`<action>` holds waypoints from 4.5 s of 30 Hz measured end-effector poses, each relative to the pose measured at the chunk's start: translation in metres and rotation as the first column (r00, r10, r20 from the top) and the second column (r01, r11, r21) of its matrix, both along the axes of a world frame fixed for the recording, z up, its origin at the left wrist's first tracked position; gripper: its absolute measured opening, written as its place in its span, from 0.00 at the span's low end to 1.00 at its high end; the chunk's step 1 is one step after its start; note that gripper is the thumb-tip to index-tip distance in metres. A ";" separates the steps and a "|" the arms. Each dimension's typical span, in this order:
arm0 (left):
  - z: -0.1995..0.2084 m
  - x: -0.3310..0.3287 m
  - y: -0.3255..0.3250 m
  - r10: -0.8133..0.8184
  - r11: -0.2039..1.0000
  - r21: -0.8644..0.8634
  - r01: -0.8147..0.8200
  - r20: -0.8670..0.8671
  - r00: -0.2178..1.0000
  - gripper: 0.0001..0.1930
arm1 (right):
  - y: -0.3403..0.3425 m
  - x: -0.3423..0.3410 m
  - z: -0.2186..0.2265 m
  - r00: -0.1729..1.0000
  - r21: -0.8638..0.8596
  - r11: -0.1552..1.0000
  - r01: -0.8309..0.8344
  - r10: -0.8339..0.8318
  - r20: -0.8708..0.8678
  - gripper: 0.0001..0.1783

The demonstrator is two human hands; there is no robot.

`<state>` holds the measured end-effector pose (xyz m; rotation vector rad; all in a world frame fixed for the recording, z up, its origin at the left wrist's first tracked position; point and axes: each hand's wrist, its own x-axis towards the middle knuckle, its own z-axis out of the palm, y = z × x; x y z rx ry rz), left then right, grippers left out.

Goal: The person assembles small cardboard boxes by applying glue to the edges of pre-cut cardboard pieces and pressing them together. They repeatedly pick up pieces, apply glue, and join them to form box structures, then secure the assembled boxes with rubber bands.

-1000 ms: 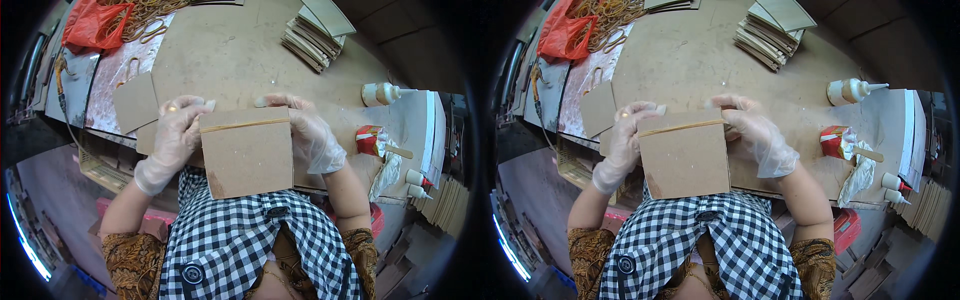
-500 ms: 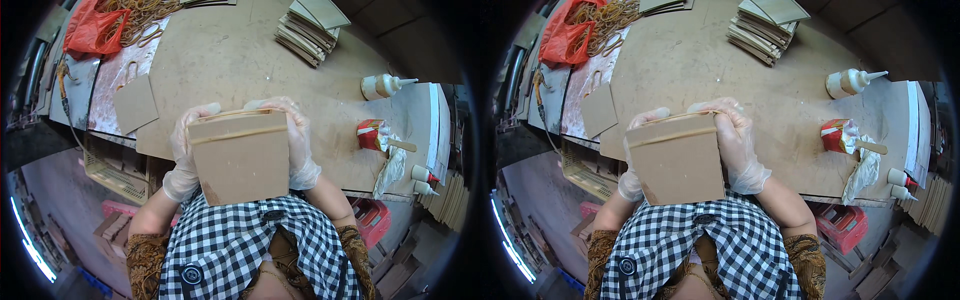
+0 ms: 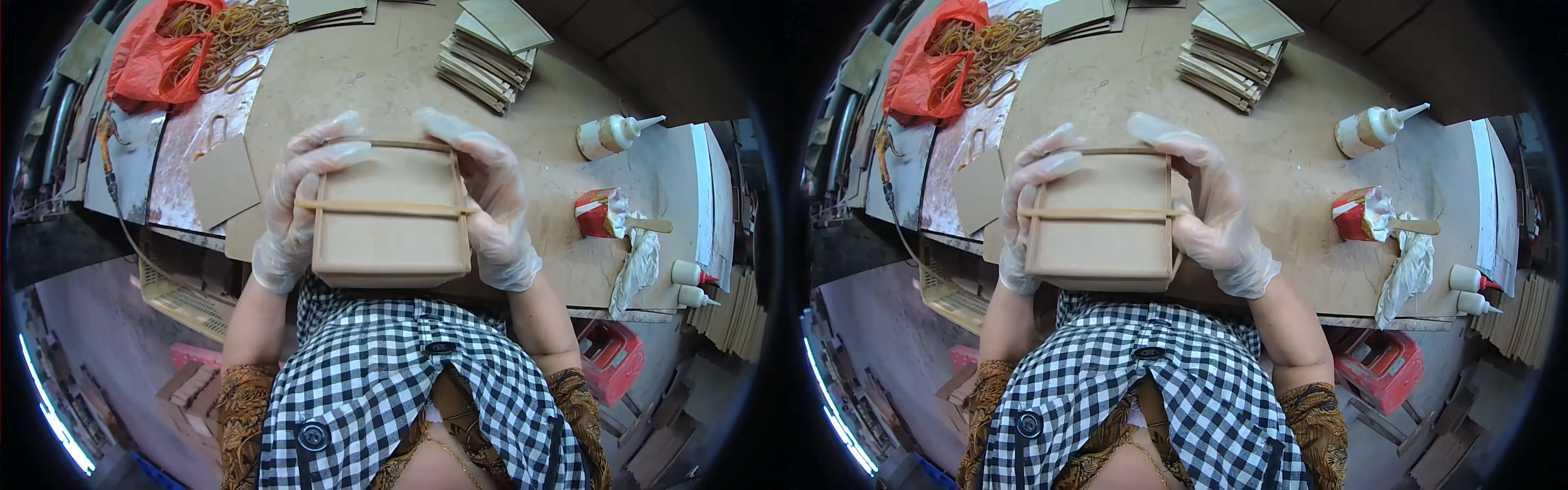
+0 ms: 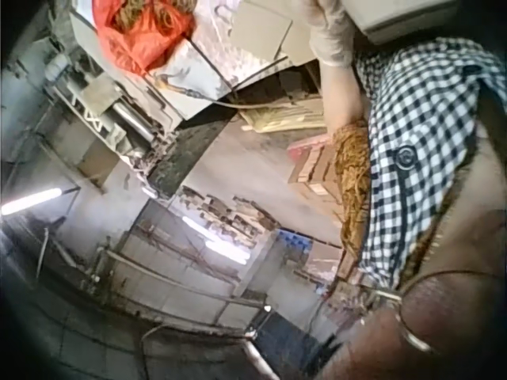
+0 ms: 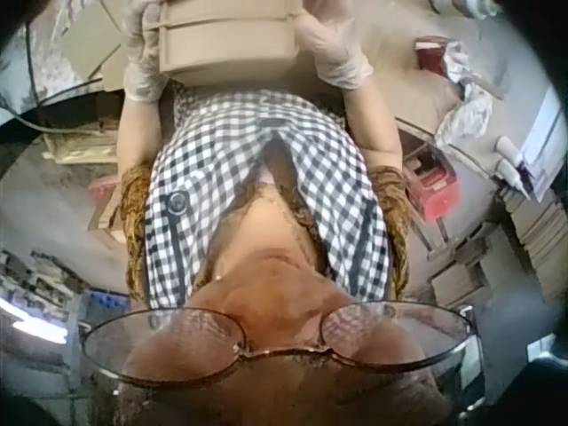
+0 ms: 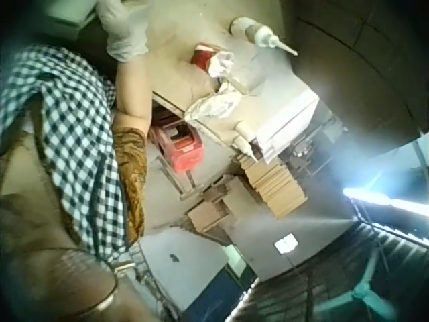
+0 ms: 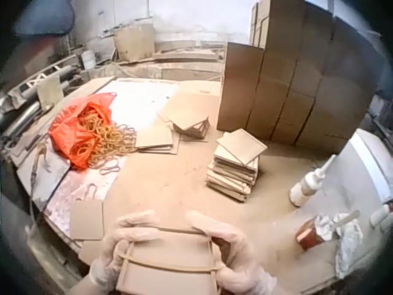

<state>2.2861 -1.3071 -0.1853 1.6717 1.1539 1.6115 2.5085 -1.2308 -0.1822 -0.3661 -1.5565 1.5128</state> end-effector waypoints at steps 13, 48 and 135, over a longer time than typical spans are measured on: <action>-0.017 0.003 -0.008 0.134 0.991 -0.019 -0.133 0.177 0.975 0.12 | -0.003 -0.011 0.007 0.990 -0.224 0.965 0.137 -0.138 0.008 0.39; -0.012 -0.014 -0.019 0.109 0.879 -0.417 0.229 0.645 0.757 0.15 | 0.011 -0.021 -0.022 0.771 -0.538 0.797 -0.276 -0.151 -0.619 0.19; 0.071 0.086 0.102 -0.431 0.867 -0.498 -0.023 -0.772 0.467 0.27 | -0.032 -0.011 -0.002 0.912 -0.563 0.752 0.343 -0.410 0.008 0.22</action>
